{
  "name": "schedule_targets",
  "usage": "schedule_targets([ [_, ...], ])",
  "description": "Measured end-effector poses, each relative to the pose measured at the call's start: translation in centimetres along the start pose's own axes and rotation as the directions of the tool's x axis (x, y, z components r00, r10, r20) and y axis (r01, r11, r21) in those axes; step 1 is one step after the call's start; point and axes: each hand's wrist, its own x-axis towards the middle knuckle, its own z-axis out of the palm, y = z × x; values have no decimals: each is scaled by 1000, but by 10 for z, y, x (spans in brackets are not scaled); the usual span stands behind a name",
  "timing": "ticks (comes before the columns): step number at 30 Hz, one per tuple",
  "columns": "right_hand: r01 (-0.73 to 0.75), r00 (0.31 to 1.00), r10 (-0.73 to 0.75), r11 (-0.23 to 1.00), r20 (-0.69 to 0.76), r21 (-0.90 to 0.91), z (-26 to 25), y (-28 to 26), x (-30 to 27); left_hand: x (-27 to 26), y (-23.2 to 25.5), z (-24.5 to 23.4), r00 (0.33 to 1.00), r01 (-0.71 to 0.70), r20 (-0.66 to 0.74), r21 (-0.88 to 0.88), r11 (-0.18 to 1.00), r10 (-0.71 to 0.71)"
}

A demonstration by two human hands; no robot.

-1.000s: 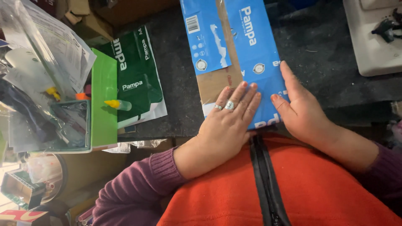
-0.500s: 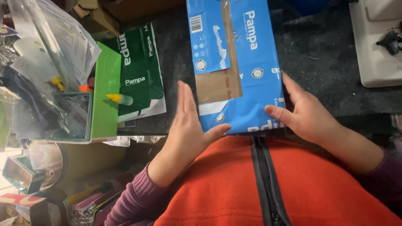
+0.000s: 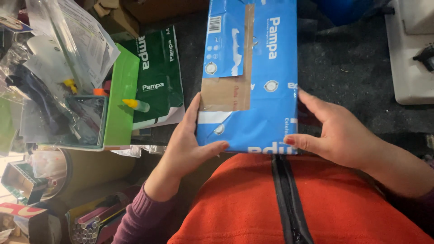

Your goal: The recorder is assembling and taping together pieces of a cardboard box on a workspace.

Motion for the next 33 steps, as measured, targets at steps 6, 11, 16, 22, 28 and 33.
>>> schedule_targets([
  [6,-1,998,6,996,59,-86,0,-21,-3,-2,-2,-17,997,65,-17,-197,978,-70],
  [11,128,985,-121,991,123,-51,2,-18,-16,8,-7,-52,996,87,40,-462,883,-77],
  [16,125,971,-115,991,211,-36,17,-45,-13,58,-30,-101,984,19,172,-406,914,56],
  [22,216,886,-215,975,410,45,45,-36,-7,102,-72,-89,970,64,233,-528,847,73],
  [28,321,852,-287,947,437,-5,11,-32,3,83,-80,-66,916,-89,-394,-36,995,68],
  [33,153,980,-190,901,-52,-405,-33,4,31,10,-42,-43,911,-150,-271,487,860,312],
])
